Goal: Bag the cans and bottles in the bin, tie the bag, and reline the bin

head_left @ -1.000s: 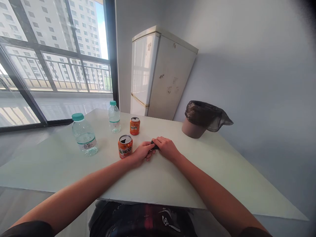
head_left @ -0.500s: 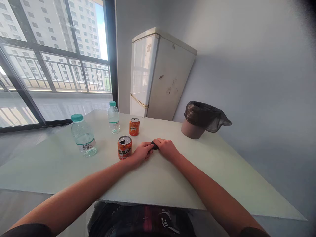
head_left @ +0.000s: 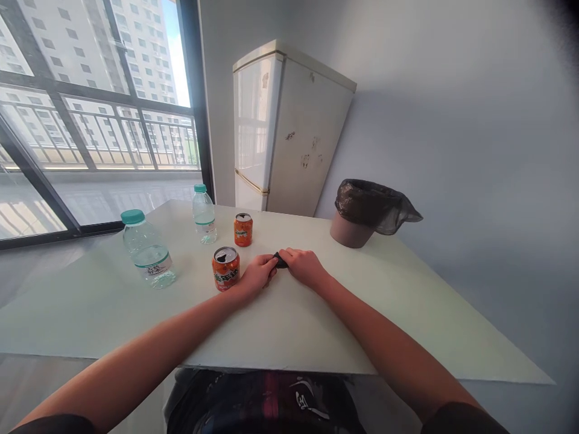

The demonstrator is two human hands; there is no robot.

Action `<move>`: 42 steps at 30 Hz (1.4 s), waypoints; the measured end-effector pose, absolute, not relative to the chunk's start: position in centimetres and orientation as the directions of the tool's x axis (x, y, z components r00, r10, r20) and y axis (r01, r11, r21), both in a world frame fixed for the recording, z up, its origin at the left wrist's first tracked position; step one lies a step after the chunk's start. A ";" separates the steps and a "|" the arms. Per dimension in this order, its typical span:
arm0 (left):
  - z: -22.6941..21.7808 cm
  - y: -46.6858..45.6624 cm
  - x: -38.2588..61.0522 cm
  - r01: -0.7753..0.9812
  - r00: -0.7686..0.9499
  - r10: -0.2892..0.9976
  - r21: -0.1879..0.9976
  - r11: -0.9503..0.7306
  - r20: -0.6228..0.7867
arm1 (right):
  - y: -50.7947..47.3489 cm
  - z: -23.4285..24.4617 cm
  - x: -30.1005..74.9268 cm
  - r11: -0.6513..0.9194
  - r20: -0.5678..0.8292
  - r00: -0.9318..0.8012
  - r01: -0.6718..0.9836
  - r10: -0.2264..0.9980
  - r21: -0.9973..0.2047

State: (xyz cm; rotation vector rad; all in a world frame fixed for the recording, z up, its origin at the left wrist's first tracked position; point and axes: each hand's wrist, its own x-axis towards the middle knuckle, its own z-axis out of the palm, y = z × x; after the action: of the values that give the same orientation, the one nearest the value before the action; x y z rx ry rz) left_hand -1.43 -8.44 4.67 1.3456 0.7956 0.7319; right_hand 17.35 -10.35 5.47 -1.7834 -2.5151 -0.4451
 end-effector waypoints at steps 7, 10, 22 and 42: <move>4.7 -8.2 -1.4 0.010 0.515 0.856 0.999 0.039 -0.039 | -10.1 5.8 17.8 0.229 0.198 -0.268 0.953 0.943 0.200; 4.7 -8.1 -1.4 0.024 0.505 0.863 1.000 0.017 -0.027 | -10.1 6.0 17.9 0.169 0.209 -0.208 0.967 0.956 0.189; 3.8 -7.7 -1.4 0.020 0.481 0.876 0.999 0.025 -0.031 | -9.4 6.3 19.9 0.034 0.224 -0.073 0.984 0.972 0.174; 2.1 -7.3 -1.0 0.321 0.540 0.828 0.874 -0.365 0.148 | -12.0 10.1 26.7 -0.224 0.173 0.189 0.952 0.967 0.209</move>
State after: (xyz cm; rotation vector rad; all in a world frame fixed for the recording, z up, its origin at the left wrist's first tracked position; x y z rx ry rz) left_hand -0.97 -7.33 2.11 1.9270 0.9349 0.7536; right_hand 26.72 -12.02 10.08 -2.4641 -1.9895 -0.4291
